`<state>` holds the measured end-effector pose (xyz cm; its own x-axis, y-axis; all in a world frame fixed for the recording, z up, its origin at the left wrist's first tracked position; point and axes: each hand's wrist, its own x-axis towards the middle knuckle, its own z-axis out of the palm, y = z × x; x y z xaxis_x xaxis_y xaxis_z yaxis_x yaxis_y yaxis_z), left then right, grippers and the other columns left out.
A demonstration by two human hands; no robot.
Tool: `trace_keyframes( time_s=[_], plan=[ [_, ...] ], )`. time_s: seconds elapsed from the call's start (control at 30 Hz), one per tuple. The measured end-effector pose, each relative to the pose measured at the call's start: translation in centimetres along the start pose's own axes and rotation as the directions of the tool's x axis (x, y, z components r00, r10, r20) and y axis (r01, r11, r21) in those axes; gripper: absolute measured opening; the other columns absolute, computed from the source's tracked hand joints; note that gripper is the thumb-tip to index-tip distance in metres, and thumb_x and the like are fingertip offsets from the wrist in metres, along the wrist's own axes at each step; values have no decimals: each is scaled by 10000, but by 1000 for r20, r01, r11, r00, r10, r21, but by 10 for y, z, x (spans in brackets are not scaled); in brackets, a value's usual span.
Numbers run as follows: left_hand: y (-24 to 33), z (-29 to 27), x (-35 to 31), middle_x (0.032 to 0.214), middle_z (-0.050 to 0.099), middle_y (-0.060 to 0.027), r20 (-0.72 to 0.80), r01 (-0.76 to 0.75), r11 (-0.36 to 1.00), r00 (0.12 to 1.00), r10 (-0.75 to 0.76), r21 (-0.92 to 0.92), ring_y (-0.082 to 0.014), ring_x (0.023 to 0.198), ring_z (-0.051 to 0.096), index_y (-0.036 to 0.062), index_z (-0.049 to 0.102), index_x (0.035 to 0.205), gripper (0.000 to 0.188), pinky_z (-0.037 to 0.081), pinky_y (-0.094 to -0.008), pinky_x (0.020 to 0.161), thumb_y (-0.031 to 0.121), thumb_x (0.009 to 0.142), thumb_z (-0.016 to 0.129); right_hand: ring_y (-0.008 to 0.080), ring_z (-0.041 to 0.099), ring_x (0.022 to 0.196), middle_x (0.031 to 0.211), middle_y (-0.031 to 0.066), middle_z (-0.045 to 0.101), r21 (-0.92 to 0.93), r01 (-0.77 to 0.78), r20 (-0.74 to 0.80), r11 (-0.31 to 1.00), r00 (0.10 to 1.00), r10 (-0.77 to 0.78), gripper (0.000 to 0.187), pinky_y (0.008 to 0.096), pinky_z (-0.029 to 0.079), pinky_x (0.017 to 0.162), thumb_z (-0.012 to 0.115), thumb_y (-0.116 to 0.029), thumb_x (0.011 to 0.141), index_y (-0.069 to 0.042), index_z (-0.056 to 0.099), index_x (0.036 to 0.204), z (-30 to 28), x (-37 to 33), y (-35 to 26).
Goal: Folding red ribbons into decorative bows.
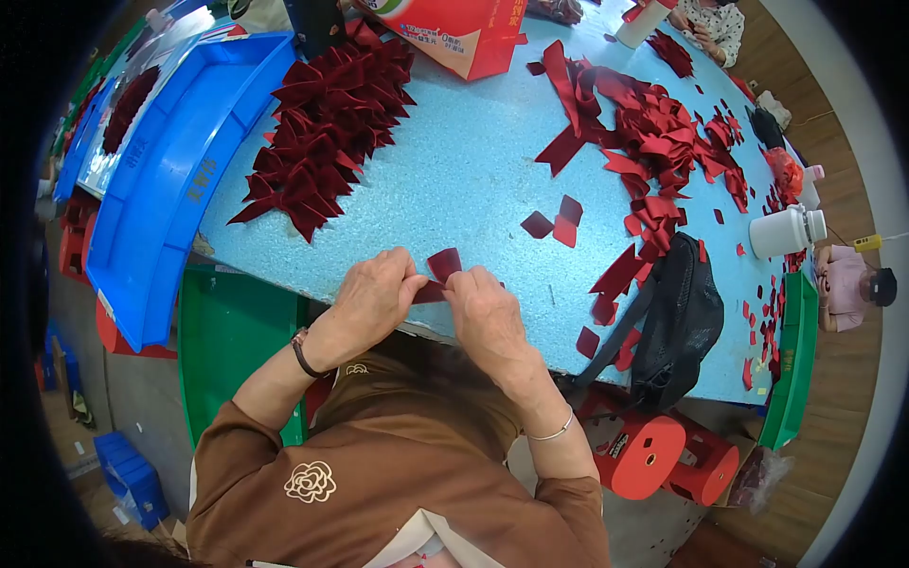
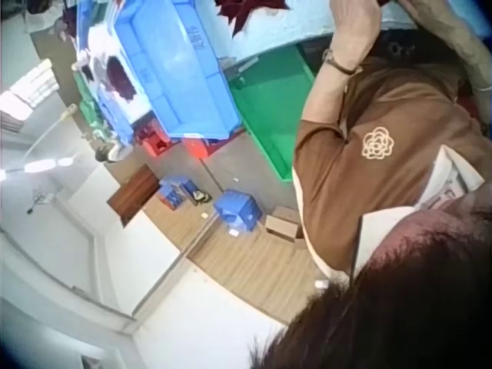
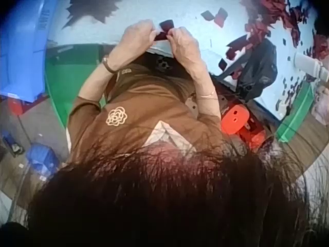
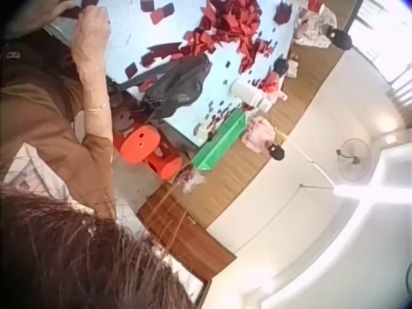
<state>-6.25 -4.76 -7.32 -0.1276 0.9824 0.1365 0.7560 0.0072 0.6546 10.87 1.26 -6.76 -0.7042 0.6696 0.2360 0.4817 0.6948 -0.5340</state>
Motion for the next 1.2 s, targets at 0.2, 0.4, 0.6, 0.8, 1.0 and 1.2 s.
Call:
trace_keyframes(
  time_s=[0.2, 0.4, 0.6, 0.8, 1.0, 1.2],
  plan=[
    [-3, -4, 5, 762, 593, -179, 9, -55, 997, 998, 56, -47, -381, 710, 593, 11, 465, 886, 161, 462, -451, 601, 67, 842, 609, 309, 576, 753, 783, 127, 545, -16, 3, 10, 1000, 1000, -3, 118, 393, 478, 631, 647, -43, 809, -28, 554, 880, -2, 1, 2],
    [-2, -5, 11, 773, 589, -198, 42, -26, 994, 999, 30, -102, -399, 750, 596, 16, 425, 938, 199, 459, -467, 622, 34, 837, 595, 310, 573, 750, 783, 125, 540, -15, 6, 23, 1000, 1000, -6, 122, 393, 479, 626, 648, -47, 809, -30, 555, 886, -4, 4, 7],
    [-11, -2, 14, 740, 577, -210, 54, -10, 993, 998, 16, -118, -414, 733, 588, 11, 393, 936, 205, 454, -481, 613, 10, 846, 576, 312, 573, 755, 791, 124, 536, -25, 7, 46, 1000, 999, -6, 127, 399, 478, 627, 644, -46, 811, -32, 553, 898, 1, 9, 10],
    [-15, 0, 13, 723, 567, -210, 39, -26, 993, 999, 31, -119, -419, 719, 583, 8, 373, 926, 214, 451, -484, 602, -2, 846, 571, 317, 573, 758, 797, 124, 537, -27, 3, 58, 1000, 998, -2, 127, 401, 478, 626, 641, -49, 814, -34, 551, 903, 1, 9, 12],
    [-3, -2, 4, 731, 568, -206, 20, 6, 992, 1000, -3, -127, -416, 717, 585, 1, 376, 932, 216, 452, -479, 605, 2, 846, 574, 322, 572, 764, 808, 124, 541, -21, -5, 61, 1000, 998, 7, 120, 403, 479, 628, 629, -60, 826, -35, 549, 911, -5, 1, 5],
    [15, 4, -4, 749, 574, -211, -58, -27, 999, 998, 25, -37, -420, 727, 583, -1, 398, 900, 178, 458, -480, 616, 12, 851, 569, 326, 573, 770, 819, 126, 544, -11, 9, 25, 1000, 1000, -9, 111, 408, 481, 637, 620, -68, 835, -37, 547, 913, -17, -9, 2]
  ],
)
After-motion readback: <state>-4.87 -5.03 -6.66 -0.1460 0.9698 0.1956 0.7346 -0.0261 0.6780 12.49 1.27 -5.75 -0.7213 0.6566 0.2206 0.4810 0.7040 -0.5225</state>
